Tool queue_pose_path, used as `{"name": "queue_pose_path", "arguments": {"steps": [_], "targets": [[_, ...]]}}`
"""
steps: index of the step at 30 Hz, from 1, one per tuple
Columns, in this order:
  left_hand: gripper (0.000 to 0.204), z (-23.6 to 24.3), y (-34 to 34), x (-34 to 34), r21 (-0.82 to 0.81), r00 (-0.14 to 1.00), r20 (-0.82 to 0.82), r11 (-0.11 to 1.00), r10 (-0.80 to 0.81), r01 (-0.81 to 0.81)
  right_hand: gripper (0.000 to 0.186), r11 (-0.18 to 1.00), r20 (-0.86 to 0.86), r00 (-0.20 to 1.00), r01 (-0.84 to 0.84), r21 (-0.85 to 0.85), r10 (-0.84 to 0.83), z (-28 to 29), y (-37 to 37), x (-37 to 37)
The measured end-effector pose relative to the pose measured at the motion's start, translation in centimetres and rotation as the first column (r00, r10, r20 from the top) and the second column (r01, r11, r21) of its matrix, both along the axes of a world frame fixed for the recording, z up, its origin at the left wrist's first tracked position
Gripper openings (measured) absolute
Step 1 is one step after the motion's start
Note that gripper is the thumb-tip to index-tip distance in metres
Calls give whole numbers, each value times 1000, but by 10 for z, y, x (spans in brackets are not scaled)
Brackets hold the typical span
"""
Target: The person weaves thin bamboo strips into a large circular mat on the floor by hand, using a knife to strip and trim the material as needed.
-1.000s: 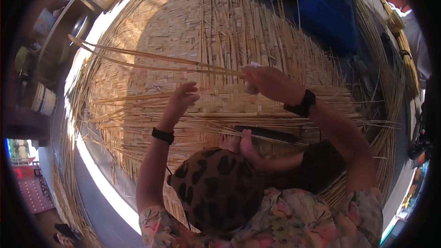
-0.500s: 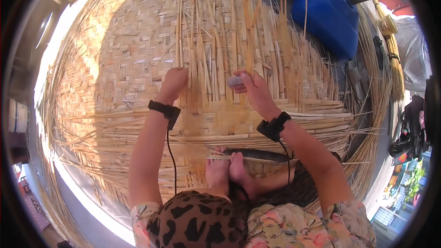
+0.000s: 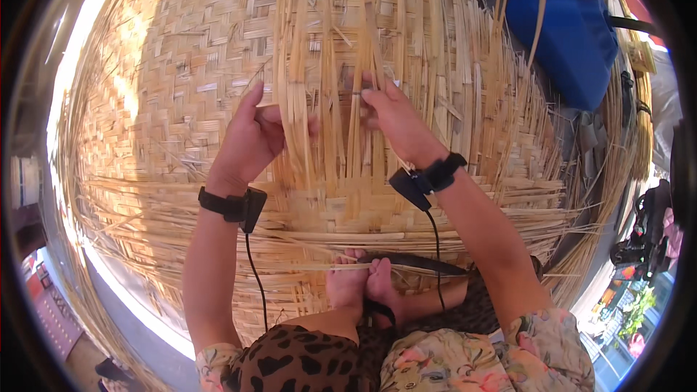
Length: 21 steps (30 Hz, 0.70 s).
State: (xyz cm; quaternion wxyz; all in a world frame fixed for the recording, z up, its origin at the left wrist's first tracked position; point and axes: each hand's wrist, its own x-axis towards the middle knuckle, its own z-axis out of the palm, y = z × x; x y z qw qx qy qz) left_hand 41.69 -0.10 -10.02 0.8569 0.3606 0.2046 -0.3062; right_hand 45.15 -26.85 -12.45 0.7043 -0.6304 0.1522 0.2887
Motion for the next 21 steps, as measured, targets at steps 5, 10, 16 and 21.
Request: {"name": "queue_pose_path", "arguments": {"steps": [5,10,16,21], "targets": [[52,-19,12,14,136,877,0,869,-480,475,33,988,60,992,-101,-117,109,-5,0,-24],[63,-31,-5,25,337,823,33,782,-567,525,30,990,74,993,78,115,-87,-4,-6,-54],[69,-28,-4,28,290,793,20,763,-609,578,31,995,103,994,25,99,-35,-6,-10,-38],[54,-44,-4,38,192,705,55,701,-707,687,35,962,-46,996,86,259,-77,-16,-12,-40]]}}
